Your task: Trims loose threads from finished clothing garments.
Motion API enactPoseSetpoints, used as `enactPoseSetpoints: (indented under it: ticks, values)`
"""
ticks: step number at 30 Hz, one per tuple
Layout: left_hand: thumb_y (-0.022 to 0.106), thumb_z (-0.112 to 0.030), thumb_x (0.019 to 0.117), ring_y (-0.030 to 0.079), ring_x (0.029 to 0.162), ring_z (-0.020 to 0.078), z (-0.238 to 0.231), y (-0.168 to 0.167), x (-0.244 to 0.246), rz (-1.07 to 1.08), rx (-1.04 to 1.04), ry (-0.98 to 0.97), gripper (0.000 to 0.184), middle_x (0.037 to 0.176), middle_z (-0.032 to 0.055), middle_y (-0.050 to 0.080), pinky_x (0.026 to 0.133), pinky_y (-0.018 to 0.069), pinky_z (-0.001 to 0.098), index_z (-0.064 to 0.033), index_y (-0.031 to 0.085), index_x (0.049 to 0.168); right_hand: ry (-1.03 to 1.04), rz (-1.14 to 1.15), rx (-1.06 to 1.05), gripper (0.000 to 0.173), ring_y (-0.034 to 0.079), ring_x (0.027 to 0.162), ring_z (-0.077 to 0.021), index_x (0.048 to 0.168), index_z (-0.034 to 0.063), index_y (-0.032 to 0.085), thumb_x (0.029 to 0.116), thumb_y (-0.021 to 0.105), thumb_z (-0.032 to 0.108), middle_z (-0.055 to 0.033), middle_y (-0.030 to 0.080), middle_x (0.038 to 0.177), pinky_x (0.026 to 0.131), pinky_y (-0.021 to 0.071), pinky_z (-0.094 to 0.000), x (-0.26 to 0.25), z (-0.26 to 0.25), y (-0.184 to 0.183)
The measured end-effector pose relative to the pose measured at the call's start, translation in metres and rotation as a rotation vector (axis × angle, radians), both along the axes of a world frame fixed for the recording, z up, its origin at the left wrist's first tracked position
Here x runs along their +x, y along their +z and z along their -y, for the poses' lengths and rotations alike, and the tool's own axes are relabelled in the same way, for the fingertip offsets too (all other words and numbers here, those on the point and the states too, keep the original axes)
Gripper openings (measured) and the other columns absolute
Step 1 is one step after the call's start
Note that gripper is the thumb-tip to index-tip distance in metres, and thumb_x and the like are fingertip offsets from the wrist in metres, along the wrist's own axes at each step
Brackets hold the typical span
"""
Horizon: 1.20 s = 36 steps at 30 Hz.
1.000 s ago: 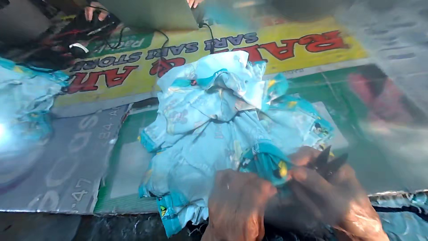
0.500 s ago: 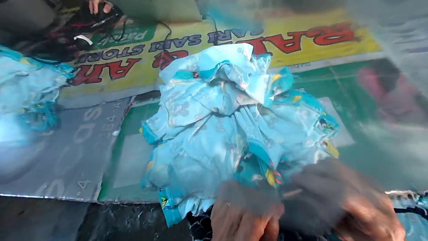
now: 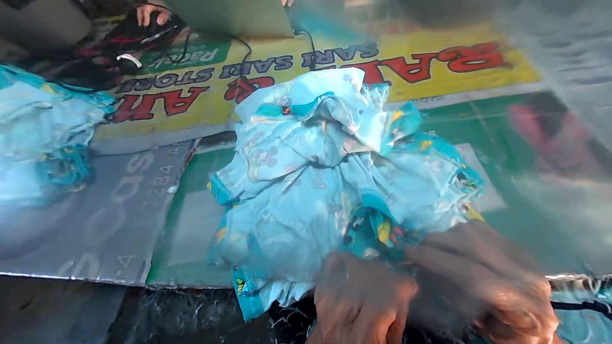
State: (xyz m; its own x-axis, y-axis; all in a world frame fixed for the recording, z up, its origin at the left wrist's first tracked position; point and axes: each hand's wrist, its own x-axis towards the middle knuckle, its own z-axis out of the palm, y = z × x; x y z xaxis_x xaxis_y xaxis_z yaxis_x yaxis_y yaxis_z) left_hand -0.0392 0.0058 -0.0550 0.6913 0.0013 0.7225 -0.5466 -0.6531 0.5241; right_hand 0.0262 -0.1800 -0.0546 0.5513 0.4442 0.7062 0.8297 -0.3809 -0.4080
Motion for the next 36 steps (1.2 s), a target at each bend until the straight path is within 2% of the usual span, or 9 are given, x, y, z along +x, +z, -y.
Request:
enactPoseSetpoints:
  ticks: [3,8,12,15,18,23,28,33,36]
  values:
    - [0.059,-0.022,0.1024,0.062,0.087,0.0089,0.001,0.000,-0.003,0.018,0.006,-0.050,0.013,0.086,0.0000,0.064,0.088,0.0478,0.0217,-0.0132,0.061,0.093,0.169,-0.265,0.234,0.021,0.066,0.094,-0.0009,0.117,0.0121,0.068,0.1024,0.065,0.026,0.0006,0.070,0.106,0.081,0.0555,-0.0146,0.004,-0.003,0.001]
    - [0.052,-0.029,0.1058,0.065,0.083,0.0188,0.016,-0.013,-0.019,-0.078,0.318,-0.327,0.025,0.089,0.0032,0.070,0.082,0.0482,0.0339,-0.0163,0.067,0.090,0.055,-0.404,0.220,0.050,0.050,0.071,0.0115,0.116,0.0063,0.064,0.0933,0.071,0.050,0.0077,0.060,0.081,0.062,0.0423,-0.0051,0.003,-0.021,0.020]
    - [0.050,-0.035,0.1061,0.065,0.088,0.0216,0.023,-0.029,-0.028,-0.107,0.489,-0.521,0.029,0.090,0.0038,0.068,0.088,0.0485,0.0386,-0.0164,0.068,0.094,-0.008,-0.340,0.094,0.017,0.060,0.073,0.0037,0.097,0.0079,0.073,0.0954,0.070,0.024,0.0020,0.068,0.084,0.062,0.0485,-0.0105,0.013,-0.038,0.017]
    - [0.054,-0.026,0.1040,0.065,0.101,0.0197,0.003,-0.015,-0.022,0.000,0.456,-0.424,0.019,0.104,0.0034,0.072,0.095,0.0459,0.0372,-0.0173,0.071,0.103,0.150,-0.594,0.386,0.006,0.063,0.075,0.0009,0.096,0.0074,0.071,0.0967,0.066,0.010,0.0041,0.068,0.090,0.064,0.0554,-0.0136,0.016,-0.033,0.019]
    - [0.059,-0.029,0.1030,0.064,0.102,0.0167,-0.024,-0.004,-0.014,0.095,0.310,-0.294,0.017,0.101,0.0029,0.070,0.102,0.0425,0.0338,-0.0148,0.067,0.100,0.218,-0.926,0.701,0.006,0.053,0.050,0.0029,0.094,0.0136,0.070,0.0982,0.065,0.015,0.0070,0.065,0.072,0.045,0.0464,-0.0130,0.017,-0.025,0.028]
    - [0.059,-0.025,0.1033,0.064,0.096,0.0137,-0.032,0.013,0.004,0.133,0.141,-0.070,0.012,0.099,0.0022,0.068,0.091,0.0491,0.0281,-0.0141,0.063,0.103,0.442,-1.212,1.043,0.005,0.053,0.046,-0.0010,0.093,0.0079,0.069,0.0961,0.066,0.011,0.0001,0.064,0.067,0.044,0.0477,-0.0157,0.020,-0.027,0.027]
    - [0.060,-0.021,0.1019,0.066,0.094,0.0125,-0.018,0.013,0.026,0.151,0.086,0.035,0.011,0.097,0.0036,0.072,0.086,0.0500,0.0265,-0.0122,0.067,0.102,0.600,-1.343,1.168,0.011,0.048,0.042,-0.0031,0.096,0.0039,0.064,0.1007,0.061,0.013,-0.0007,0.057,0.060,0.041,0.0442,-0.0179,0.021,-0.027,0.021]
    - [0.067,-0.031,0.0997,0.064,0.094,0.0120,-0.008,0.011,0.033,0.125,0.091,0.072,0.023,0.099,0.0044,0.070,0.086,0.0481,0.0251,-0.0105,0.066,0.109,0.620,-1.393,1.210,0.010,0.050,0.040,-0.0027,0.096,0.0036,0.064,0.0999,0.062,0.012,-0.0006,0.057,0.059,0.040,0.0456,-0.0175,0.016,-0.025,0.023]
    - [0.067,-0.020,0.0997,0.064,0.092,0.0148,-0.009,0.008,0.038,0.140,0.111,0.079,0.013,0.095,0.0058,0.069,0.085,0.0490,0.0276,-0.0093,0.067,0.107,0.651,-1.409,1.218,0.010,0.051,0.042,-0.0035,0.098,0.0032,0.064,0.1006,0.062,0.012,-0.0021,0.060,0.064,0.040,0.0465,-0.0184,0.016,-0.025,0.018]
